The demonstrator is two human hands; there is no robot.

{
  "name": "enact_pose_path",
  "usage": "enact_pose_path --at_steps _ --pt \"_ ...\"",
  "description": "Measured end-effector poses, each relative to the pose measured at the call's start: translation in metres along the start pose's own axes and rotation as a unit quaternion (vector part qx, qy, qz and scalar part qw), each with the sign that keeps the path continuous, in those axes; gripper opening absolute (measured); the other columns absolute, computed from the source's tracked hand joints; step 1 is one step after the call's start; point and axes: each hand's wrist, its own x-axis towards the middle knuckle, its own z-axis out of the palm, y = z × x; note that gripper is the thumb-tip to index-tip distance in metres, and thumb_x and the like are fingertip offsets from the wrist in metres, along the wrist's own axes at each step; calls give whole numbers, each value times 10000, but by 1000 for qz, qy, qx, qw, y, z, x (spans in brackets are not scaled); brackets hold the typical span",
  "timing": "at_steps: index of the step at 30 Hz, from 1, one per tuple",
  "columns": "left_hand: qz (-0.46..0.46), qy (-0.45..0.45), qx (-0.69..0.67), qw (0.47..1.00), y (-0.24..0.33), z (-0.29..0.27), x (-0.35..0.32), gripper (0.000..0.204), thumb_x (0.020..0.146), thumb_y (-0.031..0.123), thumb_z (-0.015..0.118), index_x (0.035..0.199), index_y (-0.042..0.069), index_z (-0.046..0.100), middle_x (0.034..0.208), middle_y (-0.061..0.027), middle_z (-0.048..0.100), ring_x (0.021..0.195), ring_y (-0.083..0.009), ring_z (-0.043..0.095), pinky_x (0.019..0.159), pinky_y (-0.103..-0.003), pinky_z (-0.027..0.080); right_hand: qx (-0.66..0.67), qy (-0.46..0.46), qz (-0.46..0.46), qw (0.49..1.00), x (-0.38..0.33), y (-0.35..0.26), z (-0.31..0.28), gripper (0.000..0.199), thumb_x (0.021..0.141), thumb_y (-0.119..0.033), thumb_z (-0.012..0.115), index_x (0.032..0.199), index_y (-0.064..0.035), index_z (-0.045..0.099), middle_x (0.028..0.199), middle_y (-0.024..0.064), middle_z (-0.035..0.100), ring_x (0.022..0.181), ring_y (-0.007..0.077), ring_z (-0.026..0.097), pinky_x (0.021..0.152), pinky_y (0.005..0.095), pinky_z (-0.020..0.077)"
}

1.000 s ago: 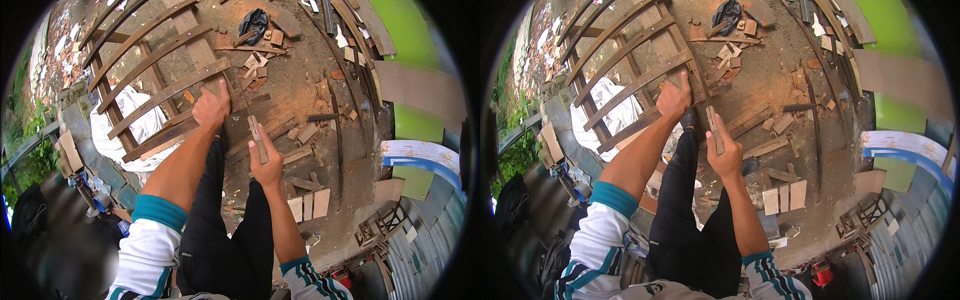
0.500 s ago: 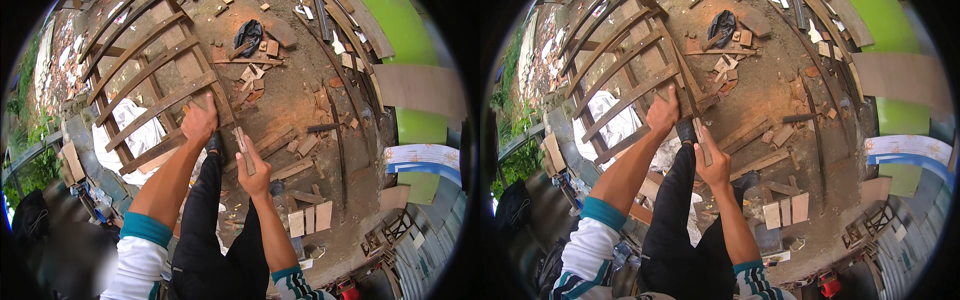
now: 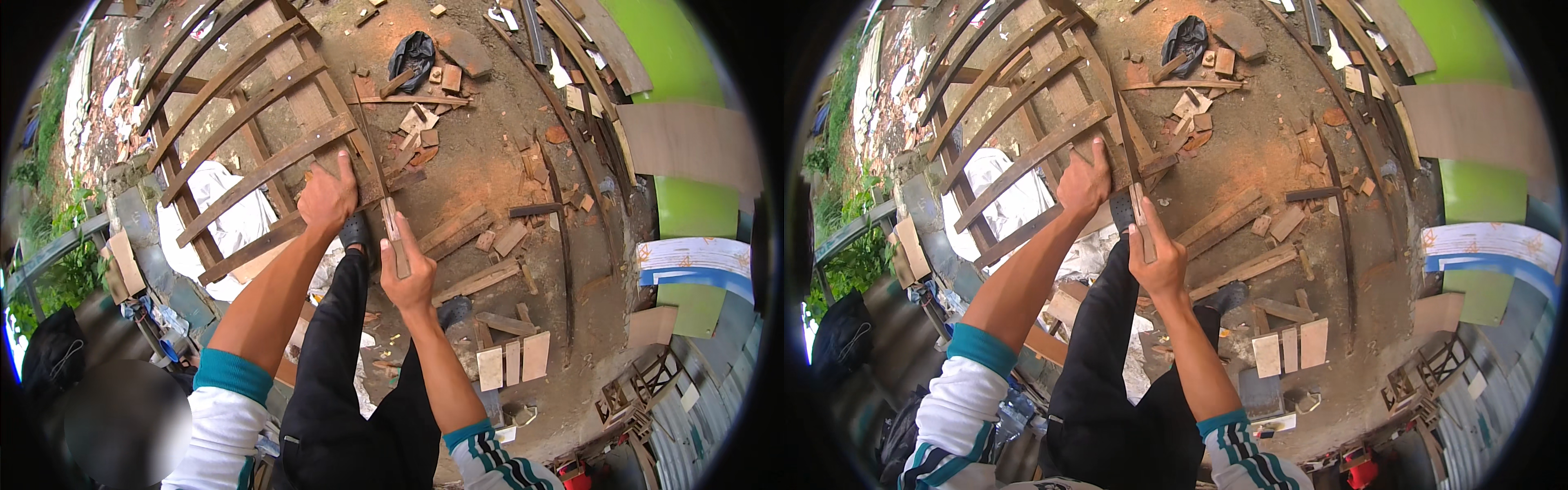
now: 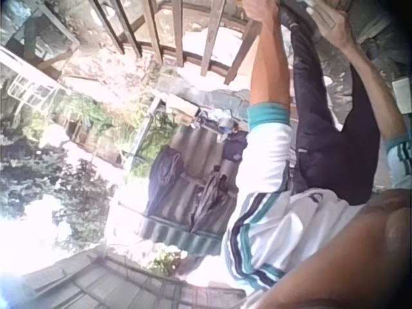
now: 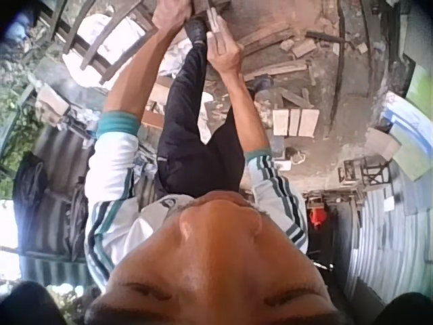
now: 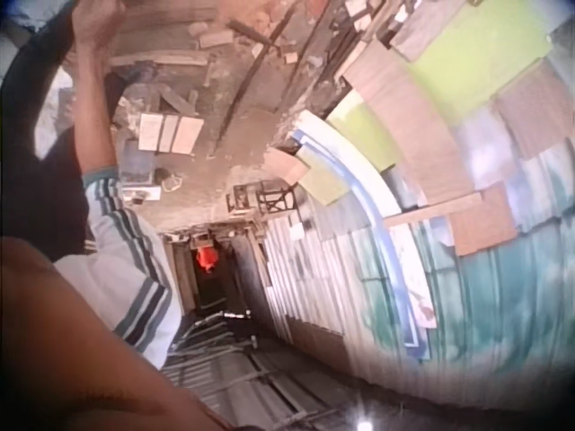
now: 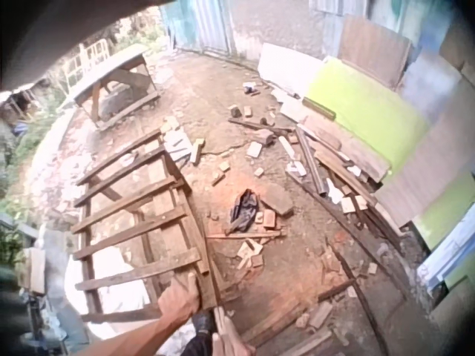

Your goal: The person sands a wooden frame using a hand file, repeatedly moving the tool back and forth along the wood surface. They then pick up a large wooden plank and place it on the frame, adjusting its position with both hands.

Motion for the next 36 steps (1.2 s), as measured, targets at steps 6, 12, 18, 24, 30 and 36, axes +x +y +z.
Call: enact_pose_path --at_steps 6,12,18,24,30,36 --pt "-12 14 4 1000 -10 -2 5 867 980 688 336 1257 -104 552 1080 -362 676 1061 -489 665 957 -526 489 -45 -41 29 998 -120 -27 -78 462 871 -50 713 1306 73 616 1161 285 700 990 391 735 759 395 596" --pt "-14 19 20 1000 0 2 1 866 983 685 337 1226 -116 561 1061 -360 681 1056 -481 669 947 -524 493 -12 -14 44 999 -77 -17 -60 406 891 -95 707 1266 54 657 1122 269 716 941 374 747 754 402 593" --pt "6 24 13 1000 2 6 1 906 977 714 303 1253 -110 561 1071 -366 676 1056 -490 665 941 -523 497 -43 57 40 997 -42 70 19 369 958 -149 669 1286 19 662 1143 240 718 1042 366 713 794 397 583" --pt "-29 20 8 999 -1 2 1 961 952 743 324 1342 -111 530 1092 -347 687 1074 -478 667 968 -511 488 -34 59 137 988 -132 62 -36 405 978 -159 655 1331 39 624 1247 238 690 1152 335 689 940 362 537" --pt "103 228 -75 965 -22 22 -2 764 996 579 456 1341 -96 546 1311 -321 585 1264 -436 547 1082 -481 400 -50 92 127 986 -146 77 -59 424 967 -185 666 1338 16 629 1165 250 714 1068 348 717 847 378 574" --pt "353 195 -5 915 -10 34 -50 550 928 511 620 1271 83 652 1305 -165 610 1275 -357 520 1105 -473 356 -65 131 129 981 -188 63 -113 422 953 -196 681 1318 13 644 1156 245 716 1071 360 713 855 382 569"
